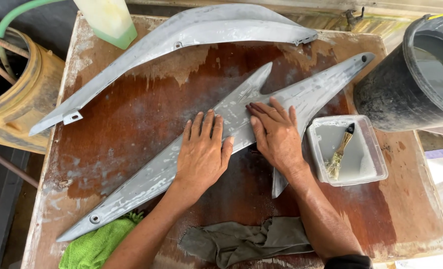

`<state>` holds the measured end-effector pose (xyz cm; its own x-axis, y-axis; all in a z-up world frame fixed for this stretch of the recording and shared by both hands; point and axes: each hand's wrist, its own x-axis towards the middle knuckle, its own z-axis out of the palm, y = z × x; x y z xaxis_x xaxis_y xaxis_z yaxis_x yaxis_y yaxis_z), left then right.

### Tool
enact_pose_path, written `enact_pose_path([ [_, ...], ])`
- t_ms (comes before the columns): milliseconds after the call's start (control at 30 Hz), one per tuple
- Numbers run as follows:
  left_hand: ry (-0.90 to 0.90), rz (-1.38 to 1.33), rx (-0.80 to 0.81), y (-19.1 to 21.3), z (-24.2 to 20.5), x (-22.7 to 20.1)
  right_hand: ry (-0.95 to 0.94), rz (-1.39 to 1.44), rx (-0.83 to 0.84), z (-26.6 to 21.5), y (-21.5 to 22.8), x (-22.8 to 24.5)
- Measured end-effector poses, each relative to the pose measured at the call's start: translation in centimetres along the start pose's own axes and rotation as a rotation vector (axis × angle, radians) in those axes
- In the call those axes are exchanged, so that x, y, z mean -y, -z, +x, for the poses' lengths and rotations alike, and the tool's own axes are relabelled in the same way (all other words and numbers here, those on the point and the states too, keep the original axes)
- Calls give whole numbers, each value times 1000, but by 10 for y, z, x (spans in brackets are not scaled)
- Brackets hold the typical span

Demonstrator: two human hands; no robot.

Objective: The person sands the surface of a gray metal motorcycle part using a sanding block held in the right hand while stabilizing the part with the left hand. The person moves the sanding block across the surface in repetitive strokes, focusing on different areas of the part throughout the video.

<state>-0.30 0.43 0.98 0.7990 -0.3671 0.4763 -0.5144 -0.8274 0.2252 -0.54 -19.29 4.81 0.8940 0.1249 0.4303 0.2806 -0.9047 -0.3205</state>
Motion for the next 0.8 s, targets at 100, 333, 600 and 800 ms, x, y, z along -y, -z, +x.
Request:
enact_pose_path([
  [100,-6,2,-3,-1,0,1,103,116,29,-4,-6,11],
  [333,-3,-2,2,1,1,0,3,69,-22,-5,2,1],
  [600,-2,-3,27,4,1,0,40,115,-83,-4,6,9],
  [800,-6,-1,19,5,2,0,107,246,-52,-12,-2,14],
])
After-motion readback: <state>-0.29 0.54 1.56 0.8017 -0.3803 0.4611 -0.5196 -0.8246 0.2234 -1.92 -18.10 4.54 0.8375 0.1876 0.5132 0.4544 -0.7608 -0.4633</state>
